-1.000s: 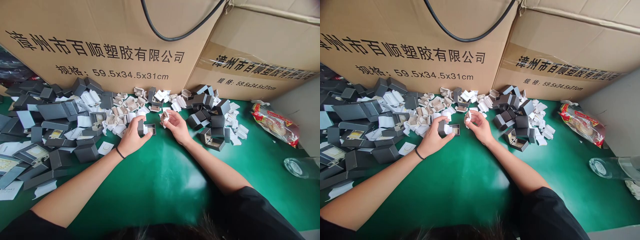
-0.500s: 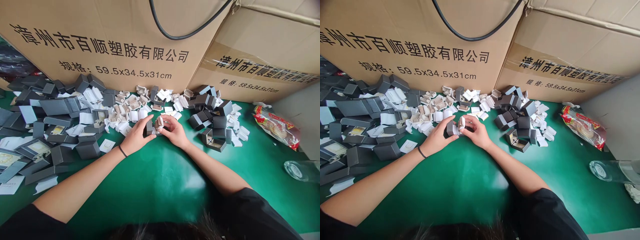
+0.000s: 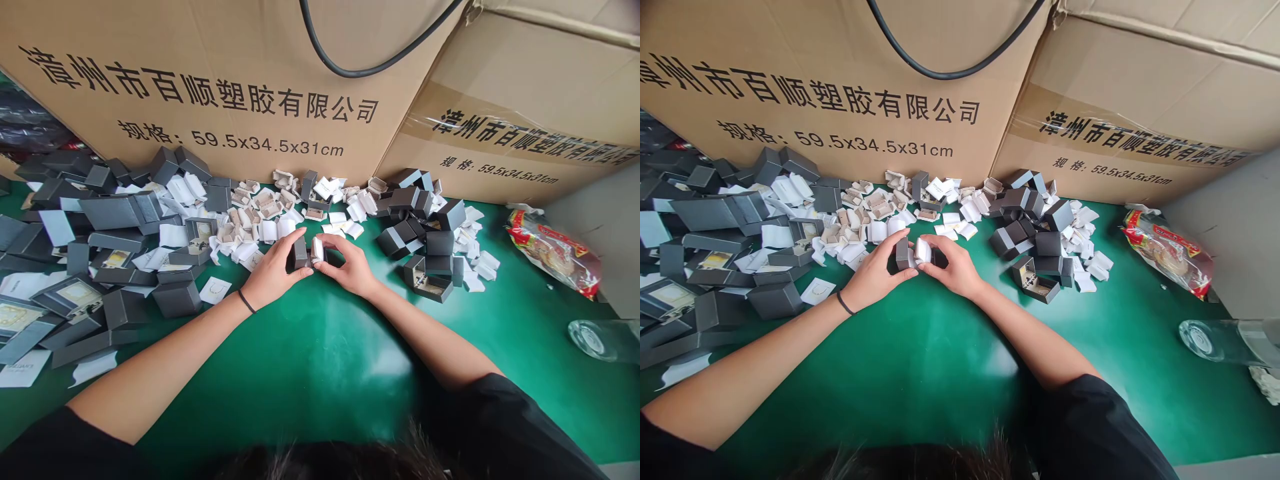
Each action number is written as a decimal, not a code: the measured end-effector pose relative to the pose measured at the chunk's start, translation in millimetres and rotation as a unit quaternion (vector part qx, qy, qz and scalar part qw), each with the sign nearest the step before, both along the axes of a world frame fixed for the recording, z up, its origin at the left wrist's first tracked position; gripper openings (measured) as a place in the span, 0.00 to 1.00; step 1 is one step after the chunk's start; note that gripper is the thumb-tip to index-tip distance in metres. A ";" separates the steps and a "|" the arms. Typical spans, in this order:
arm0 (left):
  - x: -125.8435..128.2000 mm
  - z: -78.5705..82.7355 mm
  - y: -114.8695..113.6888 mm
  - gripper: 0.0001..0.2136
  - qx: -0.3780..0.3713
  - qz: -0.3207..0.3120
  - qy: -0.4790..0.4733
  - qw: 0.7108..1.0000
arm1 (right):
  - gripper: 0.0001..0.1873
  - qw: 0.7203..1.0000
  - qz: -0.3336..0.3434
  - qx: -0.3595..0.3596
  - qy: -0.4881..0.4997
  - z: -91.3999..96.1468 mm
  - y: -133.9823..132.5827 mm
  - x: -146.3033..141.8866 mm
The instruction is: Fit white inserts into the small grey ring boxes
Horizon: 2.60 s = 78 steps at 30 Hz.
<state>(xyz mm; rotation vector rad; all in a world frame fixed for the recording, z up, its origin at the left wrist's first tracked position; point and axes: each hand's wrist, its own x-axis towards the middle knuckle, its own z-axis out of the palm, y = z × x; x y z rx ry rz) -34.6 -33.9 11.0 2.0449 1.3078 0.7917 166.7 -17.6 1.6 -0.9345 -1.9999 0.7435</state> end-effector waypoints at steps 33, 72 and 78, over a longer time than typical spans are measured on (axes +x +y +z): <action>-1.8 0.2 2.0 0.30 0.003 -0.013 -0.001 1.000 | 0.12 0.957 0.012 0.143 -0.251 9.0 1.6 5.7; -2.1 -1.3 2.4 0.32 0.000 -0.035 0.022 0.999 | 0.21 0.983 0.005 0.143 -0.115 1.8 12.4 15.9; -2.8 -2.1 2.8 0.33 0.004 -0.045 0.015 0.999 | 0.21 0.990 0.035 0.107 -0.082 4.3 8.4 2.9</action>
